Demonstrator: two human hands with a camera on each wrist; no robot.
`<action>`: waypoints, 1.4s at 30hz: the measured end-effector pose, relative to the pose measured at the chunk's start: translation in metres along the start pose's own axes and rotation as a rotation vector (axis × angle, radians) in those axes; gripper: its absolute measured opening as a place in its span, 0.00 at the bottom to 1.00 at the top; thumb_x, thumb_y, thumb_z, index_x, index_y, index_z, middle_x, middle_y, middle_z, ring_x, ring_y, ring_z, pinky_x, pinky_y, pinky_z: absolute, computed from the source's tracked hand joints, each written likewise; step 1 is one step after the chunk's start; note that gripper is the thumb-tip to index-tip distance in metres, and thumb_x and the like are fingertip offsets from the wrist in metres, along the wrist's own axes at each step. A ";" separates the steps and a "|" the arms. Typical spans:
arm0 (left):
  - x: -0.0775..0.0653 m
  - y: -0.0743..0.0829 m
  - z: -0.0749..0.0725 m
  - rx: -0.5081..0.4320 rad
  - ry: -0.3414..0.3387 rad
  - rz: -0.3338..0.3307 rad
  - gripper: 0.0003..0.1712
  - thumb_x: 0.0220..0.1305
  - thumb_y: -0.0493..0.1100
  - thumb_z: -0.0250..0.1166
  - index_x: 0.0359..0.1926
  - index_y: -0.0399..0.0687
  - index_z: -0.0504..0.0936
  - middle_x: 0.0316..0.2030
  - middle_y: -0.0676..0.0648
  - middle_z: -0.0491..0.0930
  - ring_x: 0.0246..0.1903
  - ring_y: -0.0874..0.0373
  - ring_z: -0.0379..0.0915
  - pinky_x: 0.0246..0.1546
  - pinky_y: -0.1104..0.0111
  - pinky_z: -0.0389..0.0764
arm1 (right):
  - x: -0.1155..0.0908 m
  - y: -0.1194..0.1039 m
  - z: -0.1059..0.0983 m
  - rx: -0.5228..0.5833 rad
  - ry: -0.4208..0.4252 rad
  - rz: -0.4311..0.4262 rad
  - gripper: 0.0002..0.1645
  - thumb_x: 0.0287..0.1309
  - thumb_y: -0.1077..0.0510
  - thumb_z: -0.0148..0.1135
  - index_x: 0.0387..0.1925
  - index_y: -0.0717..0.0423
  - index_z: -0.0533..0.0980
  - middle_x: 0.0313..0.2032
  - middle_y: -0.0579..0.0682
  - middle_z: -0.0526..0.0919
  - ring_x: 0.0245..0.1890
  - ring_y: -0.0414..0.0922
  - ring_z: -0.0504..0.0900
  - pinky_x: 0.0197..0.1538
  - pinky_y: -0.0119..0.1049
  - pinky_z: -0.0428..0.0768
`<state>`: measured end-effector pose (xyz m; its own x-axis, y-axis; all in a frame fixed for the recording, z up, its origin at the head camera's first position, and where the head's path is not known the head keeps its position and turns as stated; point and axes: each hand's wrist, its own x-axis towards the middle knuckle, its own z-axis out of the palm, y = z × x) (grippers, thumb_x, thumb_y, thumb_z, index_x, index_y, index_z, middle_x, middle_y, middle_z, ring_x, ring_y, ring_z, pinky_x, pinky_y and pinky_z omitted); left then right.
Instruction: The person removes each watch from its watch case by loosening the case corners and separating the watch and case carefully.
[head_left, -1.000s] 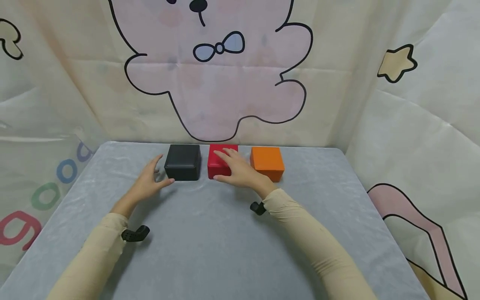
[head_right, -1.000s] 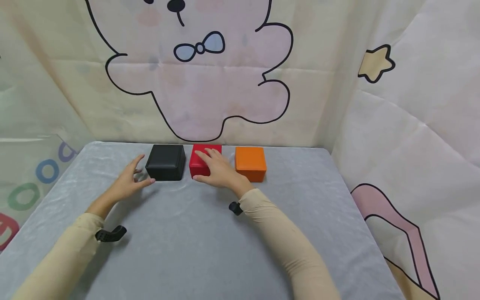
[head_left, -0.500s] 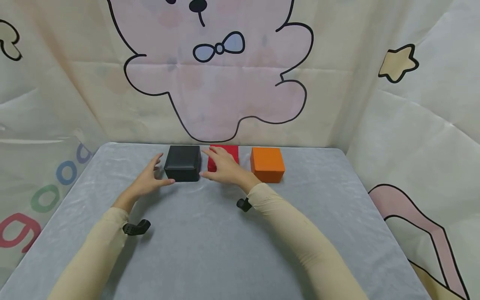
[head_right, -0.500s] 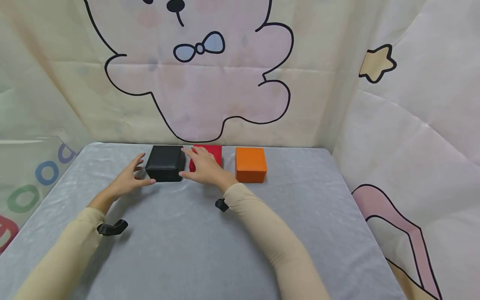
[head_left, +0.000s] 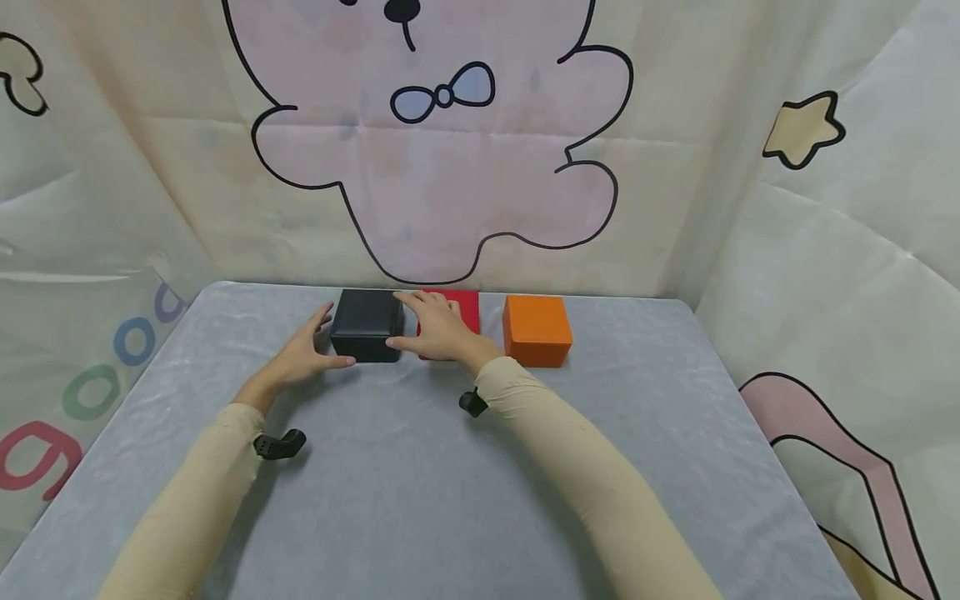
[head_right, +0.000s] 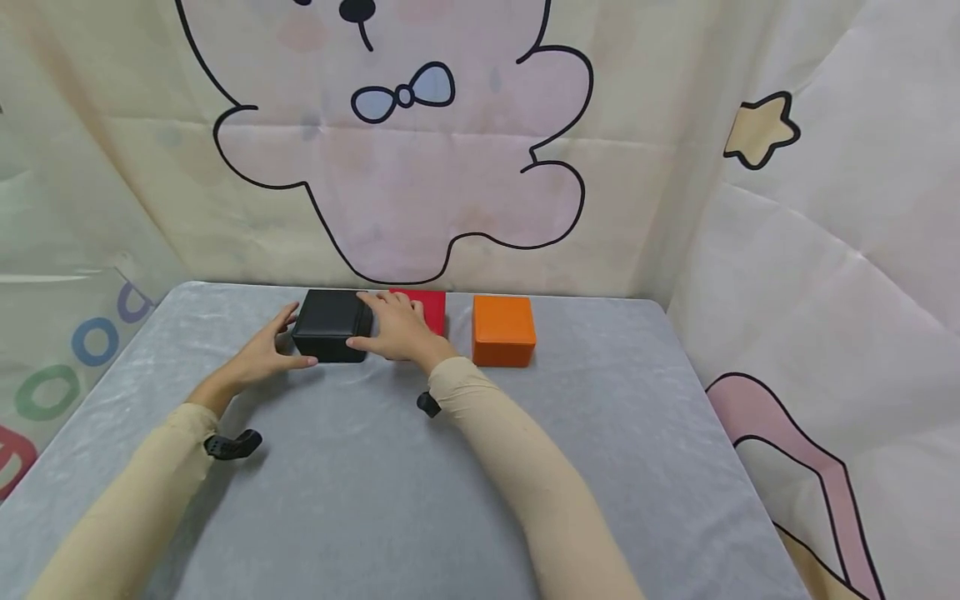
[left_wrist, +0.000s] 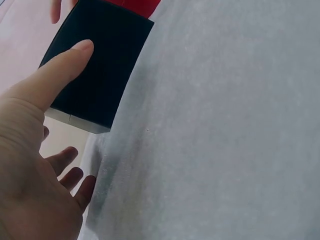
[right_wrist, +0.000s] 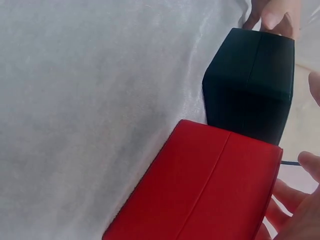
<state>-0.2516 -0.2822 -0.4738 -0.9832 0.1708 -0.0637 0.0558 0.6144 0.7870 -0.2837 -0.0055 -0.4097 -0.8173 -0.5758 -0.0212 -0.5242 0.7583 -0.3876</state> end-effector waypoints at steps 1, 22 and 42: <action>0.000 0.000 0.000 -0.006 -0.003 0.000 0.70 0.54 0.51 0.77 0.82 0.50 0.36 0.78 0.29 0.47 0.77 0.28 0.41 0.73 0.34 0.49 | 0.000 -0.001 0.001 -0.006 0.003 0.001 0.52 0.58 0.31 0.63 0.79 0.37 0.54 0.76 0.48 0.61 0.74 0.50 0.59 0.70 0.54 0.62; 0.011 0.013 -0.014 -0.140 -0.121 0.002 0.69 0.59 0.46 0.74 0.81 0.69 0.29 0.80 0.33 0.39 0.76 0.27 0.46 0.71 0.35 0.56 | 0.006 -0.011 0.017 -0.157 0.062 0.034 0.51 0.57 0.29 0.64 0.77 0.38 0.59 0.73 0.49 0.66 0.72 0.49 0.60 0.67 0.51 0.63; 0.026 0.038 -0.031 0.052 -0.193 -0.016 0.66 0.57 0.57 0.75 0.81 0.68 0.36 0.81 0.37 0.35 0.78 0.30 0.35 0.69 0.31 0.56 | -0.028 -0.039 0.048 0.463 0.293 0.068 0.40 0.64 0.51 0.67 0.73 0.57 0.65 0.62 0.55 0.80 0.55 0.49 0.82 0.57 0.43 0.83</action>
<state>-0.2801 -0.2788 -0.4265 -0.9328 0.3022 -0.1965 0.0540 0.6563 0.7526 -0.2288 -0.0334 -0.4383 -0.9127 -0.3708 0.1718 -0.3621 0.5387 -0.7608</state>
